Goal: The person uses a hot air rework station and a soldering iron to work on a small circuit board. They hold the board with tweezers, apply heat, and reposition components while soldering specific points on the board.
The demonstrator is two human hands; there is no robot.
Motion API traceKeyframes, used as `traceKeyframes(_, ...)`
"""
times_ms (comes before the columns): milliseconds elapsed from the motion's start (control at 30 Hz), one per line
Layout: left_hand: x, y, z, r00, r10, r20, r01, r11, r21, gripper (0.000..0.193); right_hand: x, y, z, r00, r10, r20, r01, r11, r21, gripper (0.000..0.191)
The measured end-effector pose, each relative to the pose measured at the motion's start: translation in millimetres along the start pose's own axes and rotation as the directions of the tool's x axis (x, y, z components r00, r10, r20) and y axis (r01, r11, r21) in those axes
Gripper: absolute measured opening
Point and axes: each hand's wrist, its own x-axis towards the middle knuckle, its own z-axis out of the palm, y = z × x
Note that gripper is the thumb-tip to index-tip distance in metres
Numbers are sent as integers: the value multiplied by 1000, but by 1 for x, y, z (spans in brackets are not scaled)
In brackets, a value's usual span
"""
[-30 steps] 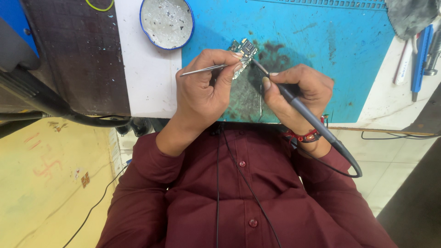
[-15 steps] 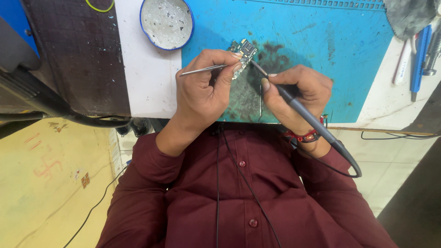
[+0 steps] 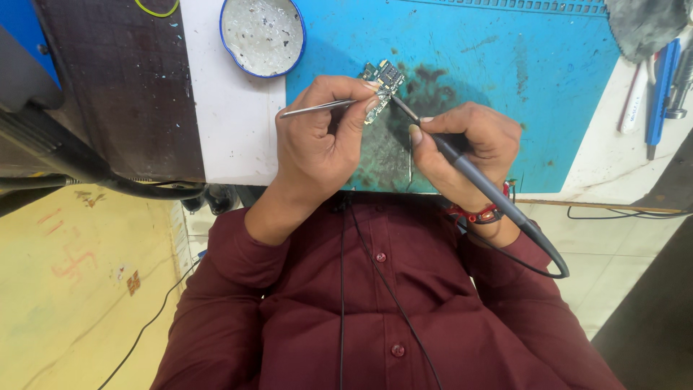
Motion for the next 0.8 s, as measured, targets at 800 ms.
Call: traceKeyframes(800,-2,-2,0,999,23,-31,-24,999,-40,7,-11,5,4,988,16,-156,-26,998,-61,22)
